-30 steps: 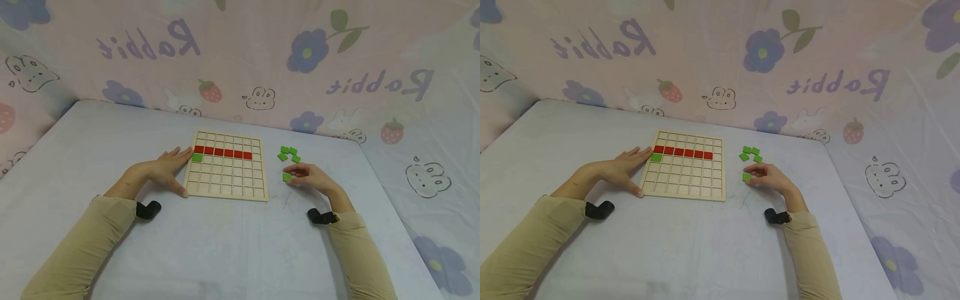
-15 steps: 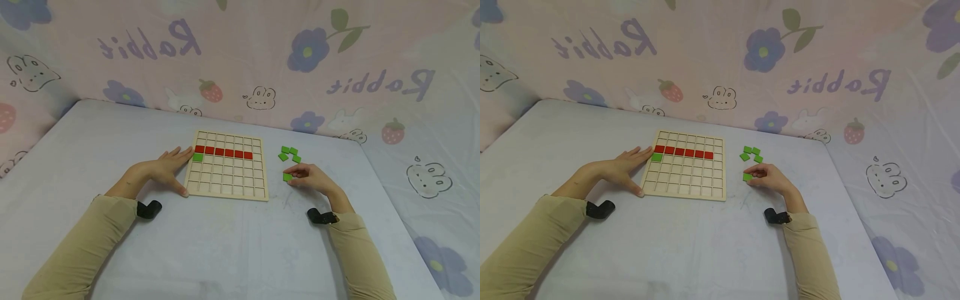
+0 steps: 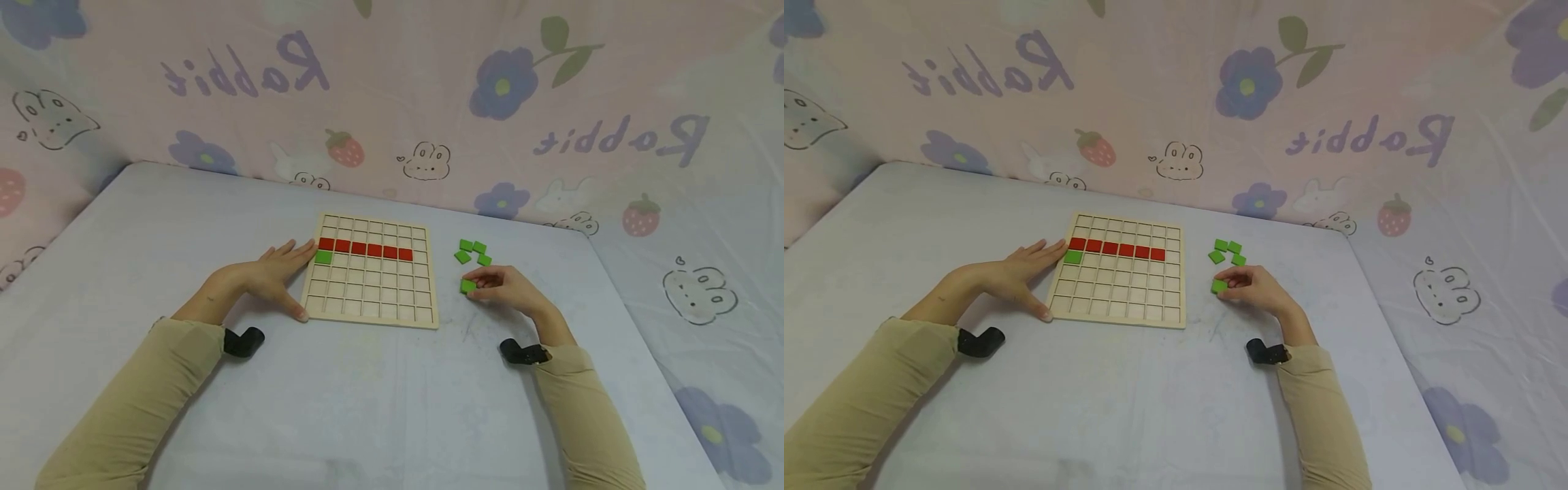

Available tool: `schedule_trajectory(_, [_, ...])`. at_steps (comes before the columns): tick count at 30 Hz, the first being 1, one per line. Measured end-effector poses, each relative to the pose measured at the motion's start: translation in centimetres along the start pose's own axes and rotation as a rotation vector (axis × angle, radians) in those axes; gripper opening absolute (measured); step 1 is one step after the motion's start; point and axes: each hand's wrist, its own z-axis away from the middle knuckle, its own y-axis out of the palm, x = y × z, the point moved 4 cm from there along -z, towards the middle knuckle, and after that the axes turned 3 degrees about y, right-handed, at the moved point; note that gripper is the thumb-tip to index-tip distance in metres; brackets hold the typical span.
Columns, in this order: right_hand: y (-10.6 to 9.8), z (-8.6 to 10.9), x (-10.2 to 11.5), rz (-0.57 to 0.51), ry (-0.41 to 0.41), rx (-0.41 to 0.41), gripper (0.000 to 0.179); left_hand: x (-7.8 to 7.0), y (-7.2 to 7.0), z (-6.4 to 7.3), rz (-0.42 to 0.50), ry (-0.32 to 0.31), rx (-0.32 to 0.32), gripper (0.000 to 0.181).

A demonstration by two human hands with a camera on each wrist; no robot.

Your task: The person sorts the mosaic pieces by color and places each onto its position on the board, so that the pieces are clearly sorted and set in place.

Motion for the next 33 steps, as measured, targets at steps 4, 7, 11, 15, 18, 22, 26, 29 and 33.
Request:
schedule_trajectory(4, [0.0,-0.2,0.1,-0.010,-0.002,-0.012,0.042,0.0,0.0,0.0,0.000,0.003,0.002,0.128])
schedule_trajectory(7, [0.1,-0.3,0.4,-0.014,-0.008,-0.016,0.042,-0.1,0.0,0.0,-0.007,0.008,0.003,0.127])
schedule_trajectory(11, [0.2,-0.5,0.8,-0.023,-0.018,-0.015,0.042,-0.1,0.0,0.0,-0.011,0.006,0.006,0.127])
schedule_trajectory(15, [0.5,-0.7,1.4,-0.048,-0.041,-0.019,0.043,-0.1,-0.1,0.1,-0.003,-0.002,0.005,0.127])
schedule_trajectory(18, [0.8,-1.0,1.8,-0.061,-0.052,-0.022,0.042,-0.2,-0.1,0.1,0.000,-0.004,0.003,0.127])
schedule_trajectory(22, [1.1,-1.4,2.2,-0.072,-0.054,-0.024,0.042,-0.2,-0.1,0.2,0.002,-0.004,0.002,0.126])
schedule_trajectory(26, [1.5,-1.8,2.8,-0.078,-0.059,-0.028,0.043,-0.2,-0.1,0.3,0.002,-0.005,-0.001,0.125])
schedule_trajectory(29, [1.8,-2.0,3.4,-0.075,-0.063,-0.026,0.043,-0.1,-0.1,0.2,-0.001,-0.004,-0.003,0.126])
schedule_trajectory(33, [2.3,-2.4,4.3,-0.078,-0.072,-0.009,0.043,-0.1,0.0,0.2,-0.004,-0.005,-0.004,0.127])
